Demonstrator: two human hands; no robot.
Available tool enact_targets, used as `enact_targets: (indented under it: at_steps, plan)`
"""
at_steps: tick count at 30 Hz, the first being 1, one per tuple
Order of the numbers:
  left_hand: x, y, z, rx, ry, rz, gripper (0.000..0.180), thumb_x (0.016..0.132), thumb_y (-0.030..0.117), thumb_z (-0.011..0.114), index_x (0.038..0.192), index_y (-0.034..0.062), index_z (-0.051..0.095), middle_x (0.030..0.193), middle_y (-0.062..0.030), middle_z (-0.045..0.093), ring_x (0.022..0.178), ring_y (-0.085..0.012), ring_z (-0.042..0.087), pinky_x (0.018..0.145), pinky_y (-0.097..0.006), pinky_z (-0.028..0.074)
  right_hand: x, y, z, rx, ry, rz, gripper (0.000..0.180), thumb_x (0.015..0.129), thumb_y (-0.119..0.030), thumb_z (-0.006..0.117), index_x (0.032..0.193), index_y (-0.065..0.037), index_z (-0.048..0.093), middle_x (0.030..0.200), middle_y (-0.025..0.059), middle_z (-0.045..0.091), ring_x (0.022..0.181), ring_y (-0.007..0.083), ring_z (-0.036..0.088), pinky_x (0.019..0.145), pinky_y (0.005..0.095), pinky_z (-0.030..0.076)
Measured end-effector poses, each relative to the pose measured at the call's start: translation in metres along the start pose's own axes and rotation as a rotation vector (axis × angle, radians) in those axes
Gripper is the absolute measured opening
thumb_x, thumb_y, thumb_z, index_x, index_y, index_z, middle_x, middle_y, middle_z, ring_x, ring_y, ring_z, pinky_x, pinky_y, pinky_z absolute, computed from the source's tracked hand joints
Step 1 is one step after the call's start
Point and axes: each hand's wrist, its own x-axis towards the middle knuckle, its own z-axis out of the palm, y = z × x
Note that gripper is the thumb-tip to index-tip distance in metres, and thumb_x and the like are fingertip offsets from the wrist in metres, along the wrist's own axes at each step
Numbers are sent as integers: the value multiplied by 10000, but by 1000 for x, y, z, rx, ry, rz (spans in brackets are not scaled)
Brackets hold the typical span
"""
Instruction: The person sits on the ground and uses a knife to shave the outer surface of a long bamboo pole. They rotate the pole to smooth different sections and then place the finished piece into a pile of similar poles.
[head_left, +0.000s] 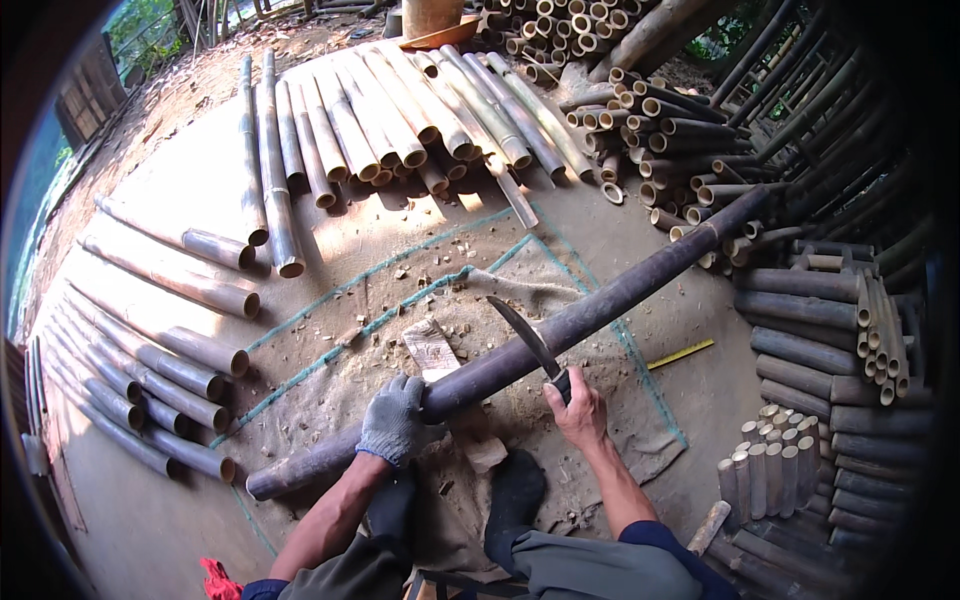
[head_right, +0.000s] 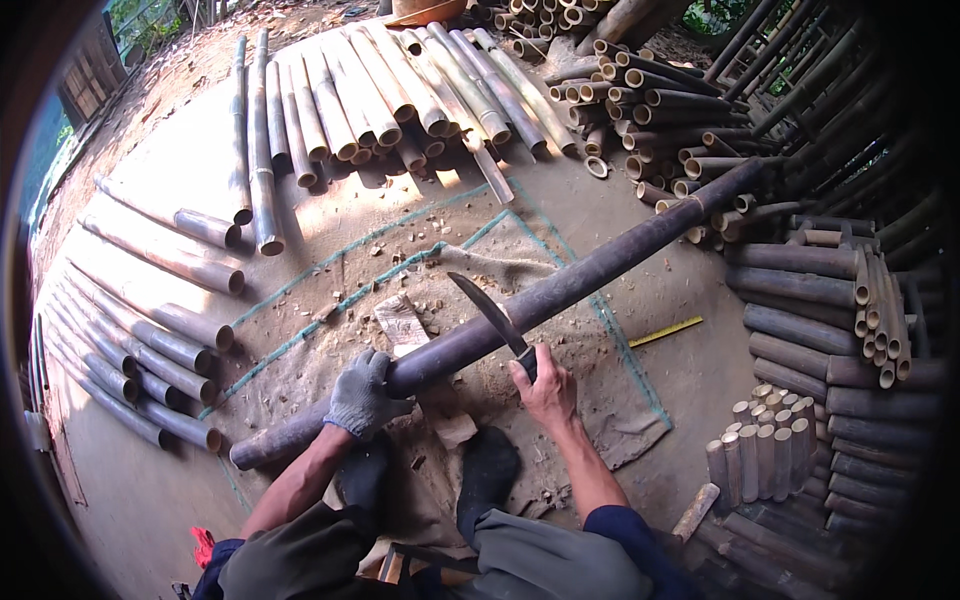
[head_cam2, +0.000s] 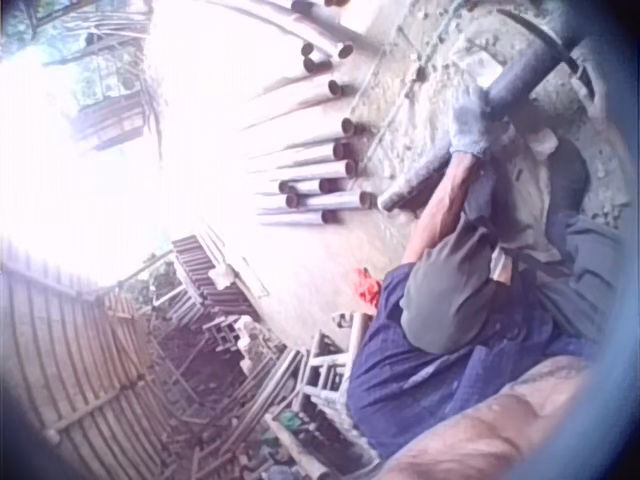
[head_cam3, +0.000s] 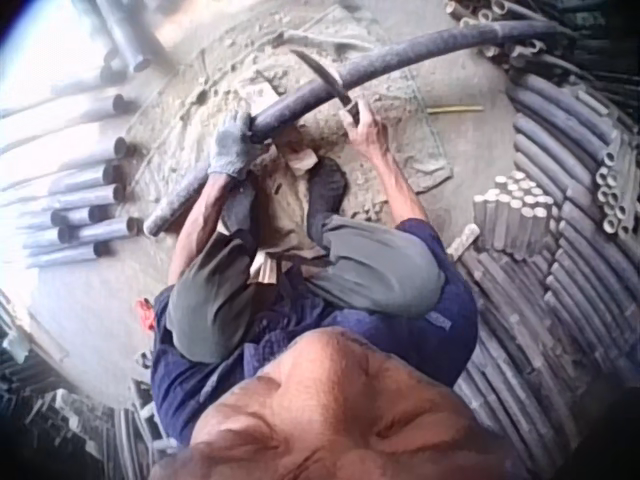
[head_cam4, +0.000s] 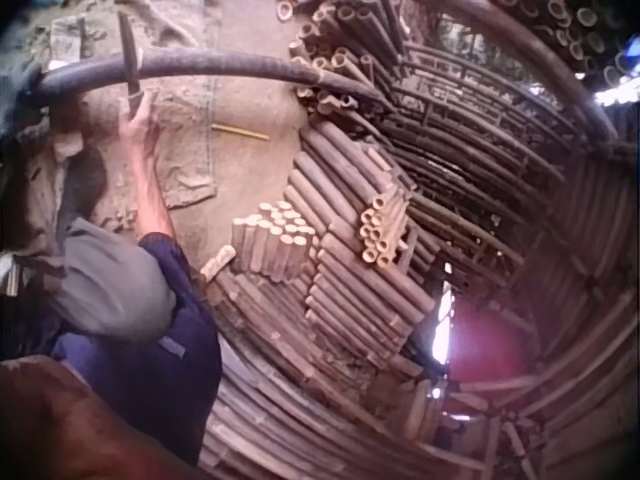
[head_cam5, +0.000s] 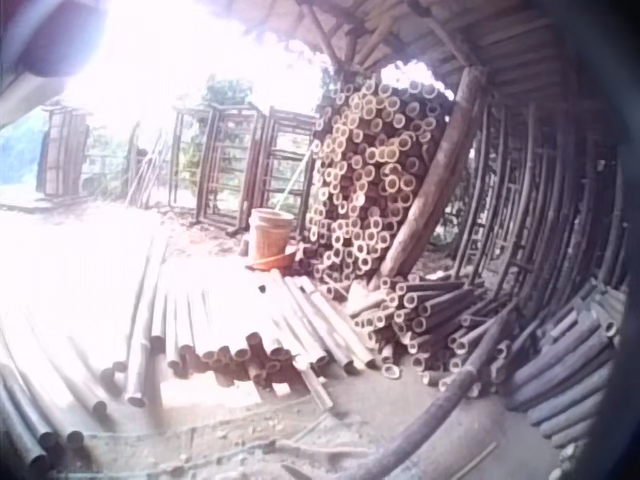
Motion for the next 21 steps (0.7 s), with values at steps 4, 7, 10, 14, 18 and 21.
enact_targets:
  at_steps: [4,7,10,14,18,21]
  plan:
    - [4,1,-7,44,-9,-1,710,624,379,1000,1187,64,703,1163,-208,659,1094,-449,672,927,-551,582,-16,-13,17,-32,-75,-155,485,1084,-526,644,1157,-55,558,880,265,717,788,538,718,673,616,534]
    - [4,8,-8,86,17,30,726,622,388,1000,1197,57,704,1165,-205,670,1080,-439,682,934,-530,586,-4,5,9,123,112,58,478,1090,-518,641,1143,-48,572,900,260,720,804,542,726,696,613,548]
    - [5,-1,-8,36,12,20,742,631,409,1001,1207,56,695,1177,-207,674,1089,-438,684,938,-526,583,-2,-4,-6,106,-20,122,458,1112,-502,621,1112,-45,584,928,256,706,813,519,714,701,593,530]
    - [13,-3,-19,-84,-135,-11,758,670,458,992,1227,56,671,1164,-221,671,1093,-461,679,945,-543,572,-5,2,-10,55,33,69,472,1101,-521,628,1120,-52,575,921,262,718,829,523,725,712,598,546]
    - [8,0,-21,-90,-187,-74,758,680,488,984,1210,56,656,1122,-218,684,1063,-459,691,951,-544,567,0,2,-14,70,-78,77,491,1085,-540,647,1155,-62,558,951,281,723,847,545,730,717,605,562]
    - [-3,13,-6,196,21,54,777,674,453,979,1248,60,634,1189,-214,667,1109,-443,674,972,-535,554,-7,6,-9,-12,-138,-12,498,1087,-533,642,1174,-51,552,942,289,721,860,549,732,719,609,565]
